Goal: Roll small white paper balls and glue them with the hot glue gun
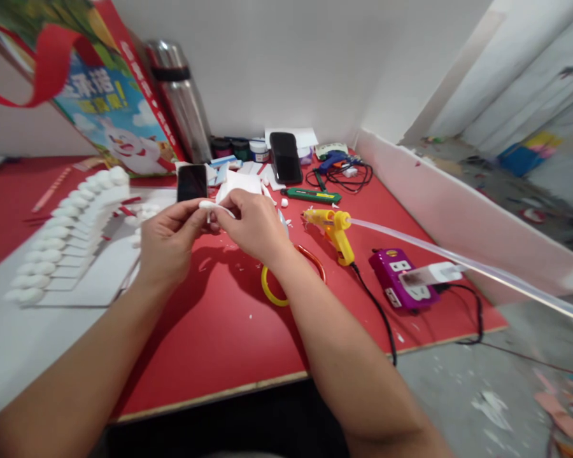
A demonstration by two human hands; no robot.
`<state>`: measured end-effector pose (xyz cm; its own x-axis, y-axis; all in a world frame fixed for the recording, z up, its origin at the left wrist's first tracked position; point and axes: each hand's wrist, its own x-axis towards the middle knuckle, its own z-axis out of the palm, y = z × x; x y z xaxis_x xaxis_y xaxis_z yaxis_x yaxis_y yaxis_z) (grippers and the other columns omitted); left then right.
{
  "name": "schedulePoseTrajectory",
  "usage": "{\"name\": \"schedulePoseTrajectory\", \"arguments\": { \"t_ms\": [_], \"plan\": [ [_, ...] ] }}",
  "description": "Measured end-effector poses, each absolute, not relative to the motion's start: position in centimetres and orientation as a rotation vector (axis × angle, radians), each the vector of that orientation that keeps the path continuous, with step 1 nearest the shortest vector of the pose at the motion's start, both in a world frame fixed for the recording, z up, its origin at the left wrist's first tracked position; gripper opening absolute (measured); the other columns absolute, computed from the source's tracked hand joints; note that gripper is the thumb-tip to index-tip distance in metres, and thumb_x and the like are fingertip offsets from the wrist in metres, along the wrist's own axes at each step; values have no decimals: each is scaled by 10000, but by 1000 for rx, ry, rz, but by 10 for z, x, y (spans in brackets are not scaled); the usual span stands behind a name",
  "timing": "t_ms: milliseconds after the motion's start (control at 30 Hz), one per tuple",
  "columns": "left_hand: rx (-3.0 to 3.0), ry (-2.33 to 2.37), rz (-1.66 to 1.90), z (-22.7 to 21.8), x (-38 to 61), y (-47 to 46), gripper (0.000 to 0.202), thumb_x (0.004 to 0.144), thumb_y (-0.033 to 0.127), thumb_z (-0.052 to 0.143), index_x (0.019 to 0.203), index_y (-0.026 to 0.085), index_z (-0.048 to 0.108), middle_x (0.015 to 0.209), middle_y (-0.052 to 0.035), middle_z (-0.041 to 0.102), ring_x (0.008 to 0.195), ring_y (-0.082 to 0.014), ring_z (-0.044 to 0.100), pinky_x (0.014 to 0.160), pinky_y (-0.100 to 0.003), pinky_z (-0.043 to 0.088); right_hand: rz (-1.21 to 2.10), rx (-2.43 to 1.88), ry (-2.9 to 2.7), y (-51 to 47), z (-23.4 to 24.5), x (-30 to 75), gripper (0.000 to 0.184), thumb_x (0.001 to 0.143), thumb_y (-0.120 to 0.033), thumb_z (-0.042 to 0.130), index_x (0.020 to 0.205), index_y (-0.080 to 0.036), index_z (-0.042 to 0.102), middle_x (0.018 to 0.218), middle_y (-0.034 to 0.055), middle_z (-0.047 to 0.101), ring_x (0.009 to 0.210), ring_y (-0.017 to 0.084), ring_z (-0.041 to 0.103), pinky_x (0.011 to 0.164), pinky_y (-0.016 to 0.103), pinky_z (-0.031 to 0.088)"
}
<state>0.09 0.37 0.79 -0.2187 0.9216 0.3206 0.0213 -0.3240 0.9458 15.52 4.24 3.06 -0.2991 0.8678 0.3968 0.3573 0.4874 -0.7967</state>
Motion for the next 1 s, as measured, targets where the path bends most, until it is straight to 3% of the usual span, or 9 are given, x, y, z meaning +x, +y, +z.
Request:
{"name": "schedulePoseTrajectory", "arguments": {
  "t_ms": [200,433,700,833,1000],
  "plan": [
    [1530,1384,1772,5,6,0,268,927,396,718,1064,184,809,855,-41,766,731,-162,670,742,-286,565,749,-968,-1861,36,29,147,217,944,-296,653,771,-167,668,740,32,724,663,134,609,646,265,428],
    [1788,1350,1742,3,8,-2,266,987,324,641,1177,224,797,972,-46,779,878,-183,708,852,-300,567,736,-942,-1865,41,30,154,181,941,-226,647,766,-178,646,747,37,723,703,161,648,684,290,468],
    [1397,1155,1533,14,-10,2,225,819,334,847,1009,213,846,832,-35,805,731,-178,737,770,-311,620,876,-757,-1999,48,38,172,157,929,-245,660,811,-148,696,731,16,686,621,107,530,609,257,407],
    [1454,1146,1458,16,-14,3,268,841,348,825,1072,213,838,871,-49,812,731,-182,741,779,-322,623,883,-772,-1996,47,37,171,173,920,-261,675,784,-155,687,676,-5,649,596,99,493,597,255,392],
    [1597,1212,1527,14,-10,2,243,925,331,729,1112,202,813,928,-47,792,802,-172,721,819,-298,595,938,-804,-1900,48,34,166,187,929,-280,667,792,-153,684,749,33,732,644,117,581,629,260,425]
  ]
}}
